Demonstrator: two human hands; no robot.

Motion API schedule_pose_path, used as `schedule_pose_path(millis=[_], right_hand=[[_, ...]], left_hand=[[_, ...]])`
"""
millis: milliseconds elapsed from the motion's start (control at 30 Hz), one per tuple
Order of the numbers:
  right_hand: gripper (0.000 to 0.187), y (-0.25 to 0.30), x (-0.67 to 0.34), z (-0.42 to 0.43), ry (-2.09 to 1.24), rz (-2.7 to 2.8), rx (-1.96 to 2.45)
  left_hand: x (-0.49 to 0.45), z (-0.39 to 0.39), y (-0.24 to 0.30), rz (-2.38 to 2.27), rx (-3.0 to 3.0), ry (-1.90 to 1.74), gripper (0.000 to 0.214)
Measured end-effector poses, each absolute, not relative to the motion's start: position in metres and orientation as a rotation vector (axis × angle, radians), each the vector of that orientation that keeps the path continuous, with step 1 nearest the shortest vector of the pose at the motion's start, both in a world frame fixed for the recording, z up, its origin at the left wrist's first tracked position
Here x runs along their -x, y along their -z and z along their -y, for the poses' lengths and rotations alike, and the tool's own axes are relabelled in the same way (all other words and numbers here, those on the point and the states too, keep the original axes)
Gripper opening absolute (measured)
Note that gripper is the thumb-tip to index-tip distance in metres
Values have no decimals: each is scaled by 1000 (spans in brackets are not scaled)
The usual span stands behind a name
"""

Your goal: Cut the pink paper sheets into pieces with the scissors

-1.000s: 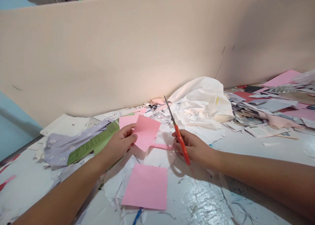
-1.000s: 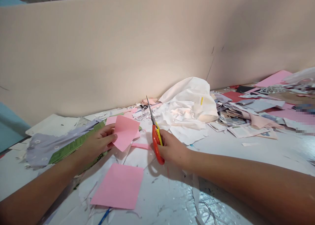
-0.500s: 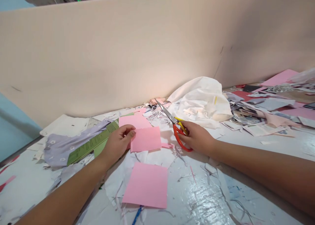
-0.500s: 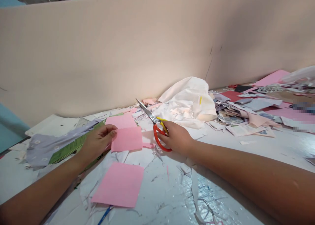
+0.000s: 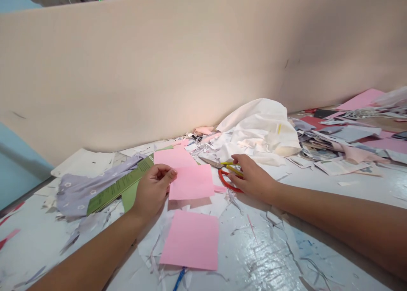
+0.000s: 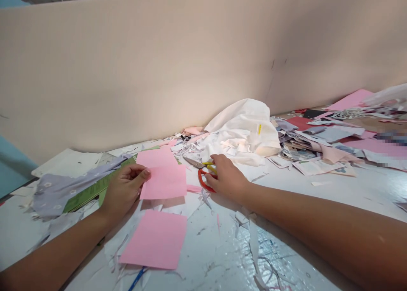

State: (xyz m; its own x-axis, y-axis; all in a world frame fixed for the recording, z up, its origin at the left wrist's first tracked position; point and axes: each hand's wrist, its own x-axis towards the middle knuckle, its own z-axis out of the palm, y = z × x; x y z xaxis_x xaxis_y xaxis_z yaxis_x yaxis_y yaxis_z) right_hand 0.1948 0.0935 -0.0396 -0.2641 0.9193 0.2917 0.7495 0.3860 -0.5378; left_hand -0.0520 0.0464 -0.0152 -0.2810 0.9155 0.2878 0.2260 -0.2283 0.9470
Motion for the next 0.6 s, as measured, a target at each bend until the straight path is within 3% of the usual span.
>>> schedule_pose_path(millis=[133,367,533,600], right_hand=[[35,45,-194,-98,-361,2181,1328],[26,38,-194,-86,-223,2278,874],[44,42,-184,-71,-726,2154,783],[41,46,-180,-73,-950,1967,873]], left_hand=[[48,-46,23,-1383,-1335,-1551,19],[43,-35,20,-1650,-1617,-1408,19],[43,-30,26,-1706,-1892,-1225,16],[44,-29,29,-1662,-2004,-1196,14]])
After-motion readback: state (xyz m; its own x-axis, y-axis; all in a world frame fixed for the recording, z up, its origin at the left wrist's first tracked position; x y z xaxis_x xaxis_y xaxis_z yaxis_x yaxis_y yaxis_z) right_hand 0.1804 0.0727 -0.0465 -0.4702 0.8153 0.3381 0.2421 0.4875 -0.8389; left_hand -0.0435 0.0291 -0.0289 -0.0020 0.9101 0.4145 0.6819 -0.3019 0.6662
